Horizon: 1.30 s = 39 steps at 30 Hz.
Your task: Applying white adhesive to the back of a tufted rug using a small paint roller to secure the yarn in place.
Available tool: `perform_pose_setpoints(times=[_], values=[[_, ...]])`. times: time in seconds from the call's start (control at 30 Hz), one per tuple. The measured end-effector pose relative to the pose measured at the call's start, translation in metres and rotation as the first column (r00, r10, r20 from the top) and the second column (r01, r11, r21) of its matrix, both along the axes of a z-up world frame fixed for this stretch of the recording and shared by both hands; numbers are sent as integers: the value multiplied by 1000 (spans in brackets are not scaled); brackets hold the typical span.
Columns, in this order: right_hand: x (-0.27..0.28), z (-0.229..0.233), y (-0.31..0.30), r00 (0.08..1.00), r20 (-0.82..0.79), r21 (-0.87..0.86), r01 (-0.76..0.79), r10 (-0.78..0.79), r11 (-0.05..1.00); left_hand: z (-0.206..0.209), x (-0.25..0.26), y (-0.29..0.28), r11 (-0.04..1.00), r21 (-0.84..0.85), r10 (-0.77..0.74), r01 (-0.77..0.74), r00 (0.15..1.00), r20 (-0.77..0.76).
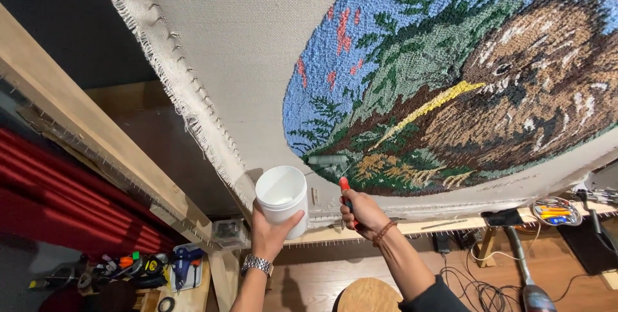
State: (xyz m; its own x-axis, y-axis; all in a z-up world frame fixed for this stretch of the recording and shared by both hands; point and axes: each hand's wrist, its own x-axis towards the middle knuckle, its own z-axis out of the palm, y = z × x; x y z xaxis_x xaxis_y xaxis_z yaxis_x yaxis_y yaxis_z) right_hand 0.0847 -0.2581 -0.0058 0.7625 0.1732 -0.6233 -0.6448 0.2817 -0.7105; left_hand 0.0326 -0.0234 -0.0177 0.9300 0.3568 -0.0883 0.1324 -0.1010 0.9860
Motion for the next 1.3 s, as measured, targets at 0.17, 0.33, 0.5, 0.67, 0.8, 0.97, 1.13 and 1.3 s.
perform_pose_setpoints(times=[0.17, 0.33, 0.5, 0.67, 0.8, 0.97, 1.13, 1.3], values=[[2, -5, 3, 999, 30, 10, 11, -11, 1000, -4, 1, 0, 1000, 14, 9, -9, 998, -58], [25, -52, 9, 997, -78, -24, -2, 1, 1000, -3, 3, -1, 1000, -3, 20, -21, 997, -68], [20, -73, -5, 995, -95, 45, -7, 11, 999, 1, 0, 1, 999, 25, 25, -24, 998, -59], [-9, -14, -30, 999, 33, 99, 5, -9, 995, 2, -7, 8, 1000, -14, 11, -11, 1000, -17], [-6, -23, -29, 998, 48, 128, 27, -34, 991, 0, -11, 12, 1000, -28, 6, -6, 1000, -10], [14, -83, -1, 992, -100, 16, 77, -75, 997, 0, -14, 15, 999, -42, 13, -12, 1000, 7], [5, -108, 1, 991, -118, 9, 64, -63, 998, 4, -16, 17, 999, -30, 22, -22, 1000, 8], [-18, -56, -20, 993, 30, 83, 113, -116, 990, -3, -19, 24, 998, -1, 61, -61, 998, 26]])
